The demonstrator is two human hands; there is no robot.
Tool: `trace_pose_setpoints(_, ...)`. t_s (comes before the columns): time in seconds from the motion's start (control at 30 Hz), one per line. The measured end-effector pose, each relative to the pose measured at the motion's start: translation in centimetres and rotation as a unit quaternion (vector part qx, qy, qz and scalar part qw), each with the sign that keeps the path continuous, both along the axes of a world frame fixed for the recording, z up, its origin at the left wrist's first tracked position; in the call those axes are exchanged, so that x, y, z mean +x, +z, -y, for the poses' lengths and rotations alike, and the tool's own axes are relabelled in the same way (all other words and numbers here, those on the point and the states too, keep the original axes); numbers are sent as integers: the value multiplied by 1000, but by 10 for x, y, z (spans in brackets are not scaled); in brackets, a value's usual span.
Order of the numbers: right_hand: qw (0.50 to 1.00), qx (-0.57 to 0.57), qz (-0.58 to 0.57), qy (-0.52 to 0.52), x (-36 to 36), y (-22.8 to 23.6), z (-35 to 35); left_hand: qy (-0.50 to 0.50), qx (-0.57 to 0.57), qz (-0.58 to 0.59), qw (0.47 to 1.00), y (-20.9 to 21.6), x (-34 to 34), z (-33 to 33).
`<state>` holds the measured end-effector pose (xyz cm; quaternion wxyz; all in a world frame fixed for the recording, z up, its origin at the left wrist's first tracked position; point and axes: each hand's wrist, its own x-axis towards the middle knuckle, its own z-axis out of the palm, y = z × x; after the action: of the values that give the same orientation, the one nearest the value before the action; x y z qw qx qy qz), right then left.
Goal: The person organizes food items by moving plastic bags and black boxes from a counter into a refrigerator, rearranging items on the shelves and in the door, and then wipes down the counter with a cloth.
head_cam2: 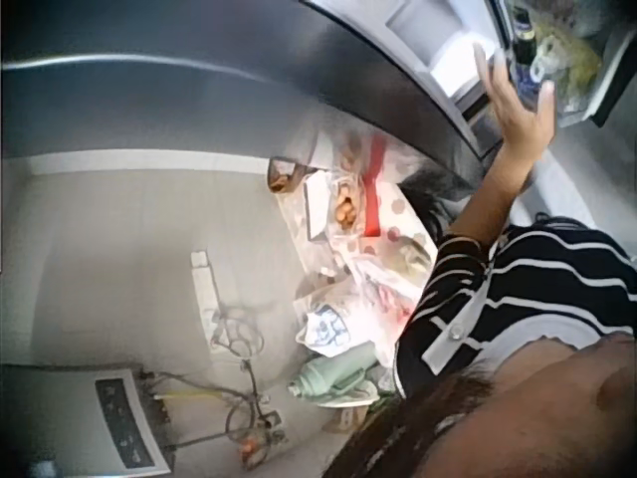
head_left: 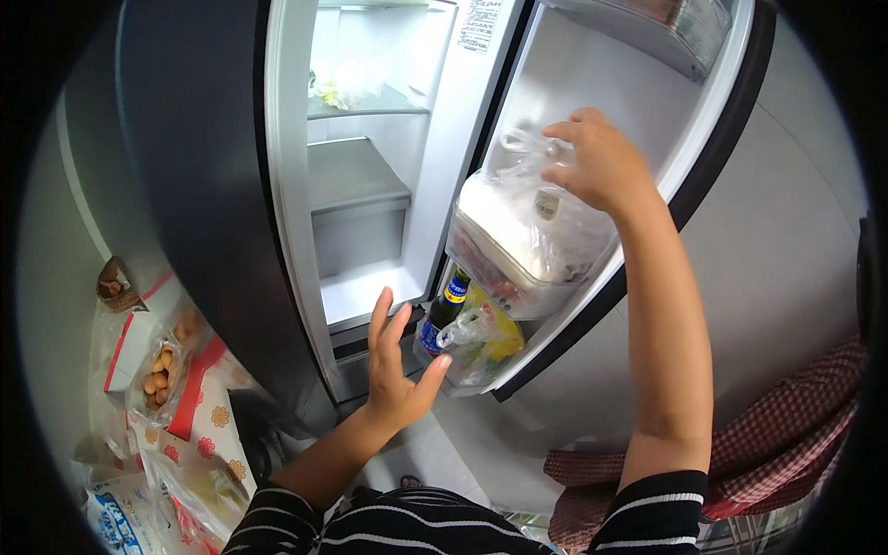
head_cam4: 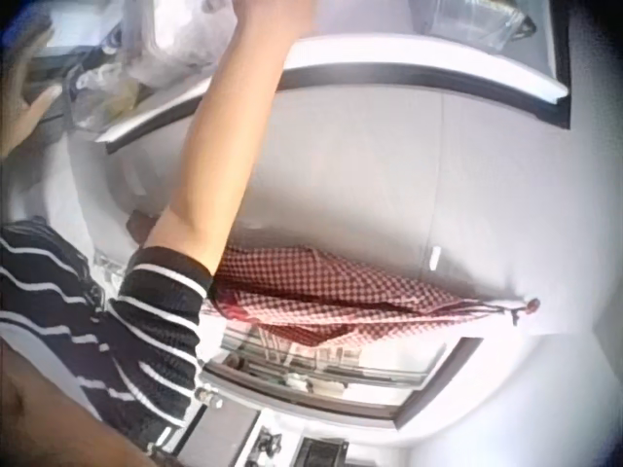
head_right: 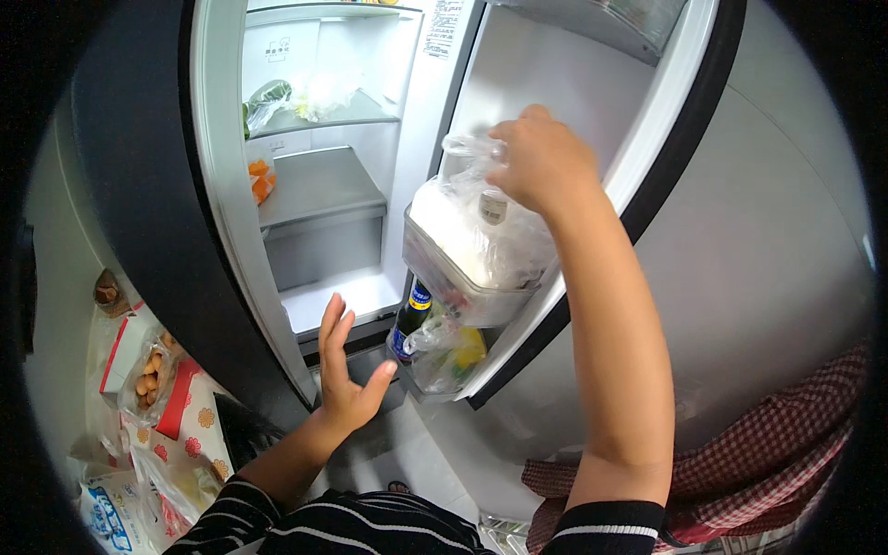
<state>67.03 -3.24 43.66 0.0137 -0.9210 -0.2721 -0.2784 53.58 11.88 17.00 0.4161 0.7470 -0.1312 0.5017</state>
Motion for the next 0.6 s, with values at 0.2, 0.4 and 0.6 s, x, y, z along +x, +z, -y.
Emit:
trace_pose_setpoints(0.2, 979, -146, -129, -59, 37, -43, 1, -58, -39, 71, 995, 70, 50, 22)
trace_pose_setpoints(0.4, 974, -142, -161, -68, 26, -46, 1, -22, 54, 18, 998, 117, 110, 36)
trace_pose_setpoints(0.6, 997, 22, 45, 51, 16, -30, 12, -97, 160, -157, 970, 164, 168, 20)
